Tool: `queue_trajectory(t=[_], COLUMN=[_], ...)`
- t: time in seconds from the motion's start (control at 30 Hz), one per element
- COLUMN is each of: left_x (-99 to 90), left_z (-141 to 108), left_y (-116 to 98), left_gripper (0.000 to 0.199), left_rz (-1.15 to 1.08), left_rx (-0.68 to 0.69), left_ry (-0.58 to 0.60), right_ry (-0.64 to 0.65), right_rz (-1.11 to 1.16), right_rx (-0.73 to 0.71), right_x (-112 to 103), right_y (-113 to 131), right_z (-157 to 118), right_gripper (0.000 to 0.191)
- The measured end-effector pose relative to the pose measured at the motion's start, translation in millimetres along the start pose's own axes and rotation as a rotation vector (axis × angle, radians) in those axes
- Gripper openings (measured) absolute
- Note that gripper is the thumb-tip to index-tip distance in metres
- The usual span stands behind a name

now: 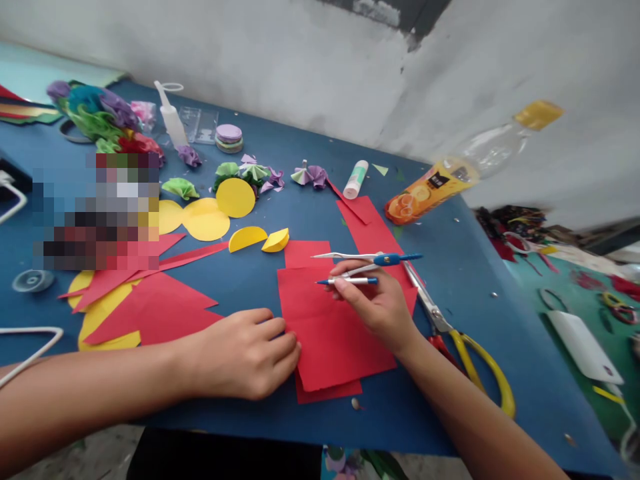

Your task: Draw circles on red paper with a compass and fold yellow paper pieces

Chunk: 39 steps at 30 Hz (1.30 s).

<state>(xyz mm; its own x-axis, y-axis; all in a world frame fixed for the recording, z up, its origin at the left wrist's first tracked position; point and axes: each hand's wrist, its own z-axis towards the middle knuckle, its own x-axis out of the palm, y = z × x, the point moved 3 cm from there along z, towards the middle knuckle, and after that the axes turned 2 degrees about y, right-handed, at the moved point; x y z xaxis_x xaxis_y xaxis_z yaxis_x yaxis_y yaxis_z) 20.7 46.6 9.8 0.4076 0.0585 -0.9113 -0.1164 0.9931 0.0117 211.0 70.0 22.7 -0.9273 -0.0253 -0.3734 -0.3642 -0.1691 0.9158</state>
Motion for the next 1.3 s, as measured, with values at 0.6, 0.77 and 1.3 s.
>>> queue_trajectory(t=[0.6,0.77,1.3], left_x=[3.6,3.7,3.0], left_z=[-4,-4,-3], left_y=[5,5,5], left_gripper=[0.02,0.022,0.022], left_rz=[-0.115,-0.105,-0.101], left_rx=[-0.016,-0.014,-0.01], left_ry=[0.088,0.089,0.087], right_ry=[0.018,0.056,0.019], right_rz=[-0.07,-0.067,-0.464], right_rx=[0.036,0.056,-0.181], right_x=[5,9,8], right_y=[-9,-13,-11], right_z=[2,1,-2], right_gripper=[0.005,0.007,0.023])
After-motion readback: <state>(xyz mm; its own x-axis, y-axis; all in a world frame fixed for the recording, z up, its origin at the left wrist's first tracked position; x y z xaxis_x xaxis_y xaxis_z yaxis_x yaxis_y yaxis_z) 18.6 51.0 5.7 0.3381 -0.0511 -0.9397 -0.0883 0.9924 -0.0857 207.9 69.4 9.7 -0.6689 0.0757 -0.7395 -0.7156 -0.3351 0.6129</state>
